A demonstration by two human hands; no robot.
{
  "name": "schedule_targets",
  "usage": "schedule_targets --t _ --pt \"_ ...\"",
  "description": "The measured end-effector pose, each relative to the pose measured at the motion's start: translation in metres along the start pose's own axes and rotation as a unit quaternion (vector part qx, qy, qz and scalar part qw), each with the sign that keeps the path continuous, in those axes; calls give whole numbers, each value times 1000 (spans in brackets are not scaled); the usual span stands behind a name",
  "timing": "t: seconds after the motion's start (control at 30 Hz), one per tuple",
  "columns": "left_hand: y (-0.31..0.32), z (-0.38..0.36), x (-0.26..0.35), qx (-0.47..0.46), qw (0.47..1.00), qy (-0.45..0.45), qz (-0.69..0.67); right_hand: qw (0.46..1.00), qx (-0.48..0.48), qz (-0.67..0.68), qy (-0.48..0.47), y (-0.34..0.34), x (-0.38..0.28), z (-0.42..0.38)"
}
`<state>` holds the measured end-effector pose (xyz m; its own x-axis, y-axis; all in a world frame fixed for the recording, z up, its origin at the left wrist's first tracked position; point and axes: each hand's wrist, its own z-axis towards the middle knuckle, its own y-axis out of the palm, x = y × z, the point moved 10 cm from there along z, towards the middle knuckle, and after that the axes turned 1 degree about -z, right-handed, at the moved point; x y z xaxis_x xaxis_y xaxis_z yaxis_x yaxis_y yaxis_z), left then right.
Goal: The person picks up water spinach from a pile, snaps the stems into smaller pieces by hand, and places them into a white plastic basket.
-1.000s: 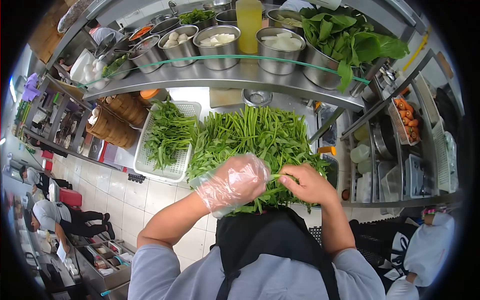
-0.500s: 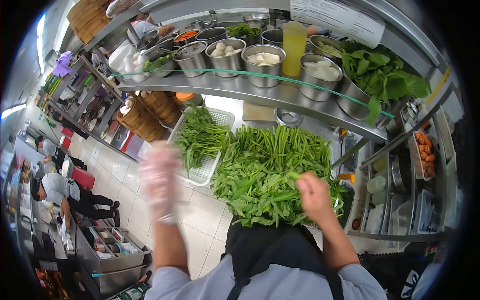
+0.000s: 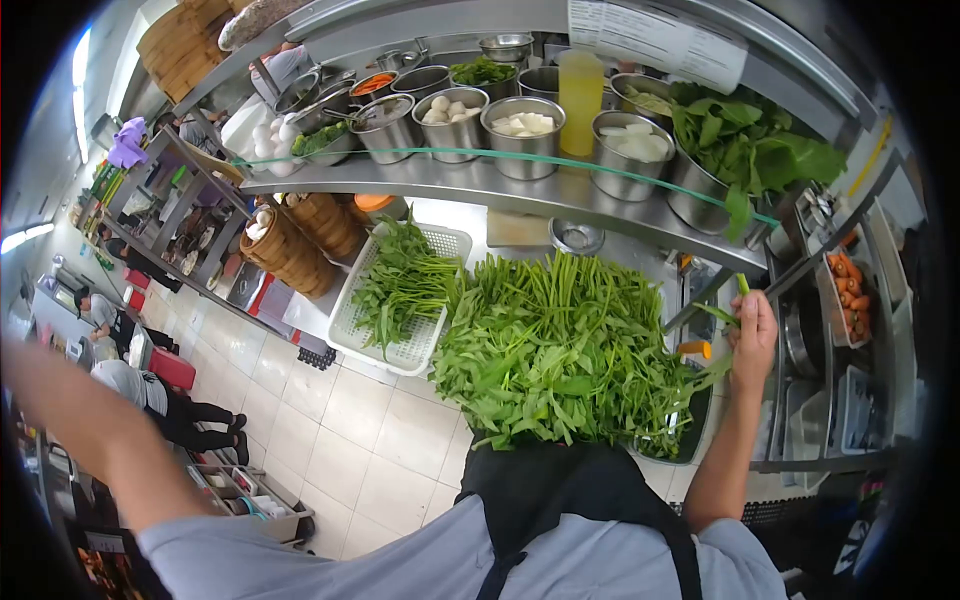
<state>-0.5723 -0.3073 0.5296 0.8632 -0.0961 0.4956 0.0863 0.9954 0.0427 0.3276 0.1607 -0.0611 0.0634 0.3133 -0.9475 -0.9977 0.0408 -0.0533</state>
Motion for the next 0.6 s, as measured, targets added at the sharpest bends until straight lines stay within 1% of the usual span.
schedule_targets --t 0.07,0.1,0.13,0.17,0.2,0.23,0.27,0.3,0.33,0.37,0.43,0.47,0.5,0.53,0.57,0.6 --pt "67 34 -108 -93 991 -95 -19 1000 6 10 -5 -3 -2 0" --pt "92 34 -157 -120 984 -124 -35 999 29 -25 -30 -15 1 -1" --pt "108 -9 -156 -31 985 -150 -80 996 48 -63 -45 -29 9 -8" --pt "130 -46 -168 -28 993 -94 -67 996 47 -62 -40 -46 23 -13" --pt "155 -55 -241 -80 984 -159 10 989 77 -120 -42 -75 36 -20" --pt "178 -133 -219 -49 980 -181 -62 978 106 -176 -45 -103 49 -28" --pt "205 -223 -183 -16 971 -198 -135 962 134 -231 -50 -128 59 -35" --pt "194 -218 -288 -2 964 -253 -79 957 153 -242 -50 -150 67 -45" --pt "200 -268 -304 51 933 -299 -192 950 173 -254 -51 -172 74 -55" --pt "204 -304 -339 54 924 -310 -217 951 173 -252 -48 -189 83 -64" --pt "206 -369 -333 72 907 -343 -233 902 232 -364 6 -228 101 -81" --pt "215 -420 -295 88 899 -365 -225 902 233 -364 6 -236 109 -82" --pt "222 -451 -286 82 894 -389 -207 880 240 -408 30 -242 120 -84" --pt "228 -477 -290 76 887 -413 -190 855 247 -452 54 -248 132 -85" --pt "244 -494 -294 22 890 -397 -224 855 247 -452 55 -253 152 -84" --pt "262 -512 -280 -18 892 -373 -255 845 227 -481 51 -252 173 -80"
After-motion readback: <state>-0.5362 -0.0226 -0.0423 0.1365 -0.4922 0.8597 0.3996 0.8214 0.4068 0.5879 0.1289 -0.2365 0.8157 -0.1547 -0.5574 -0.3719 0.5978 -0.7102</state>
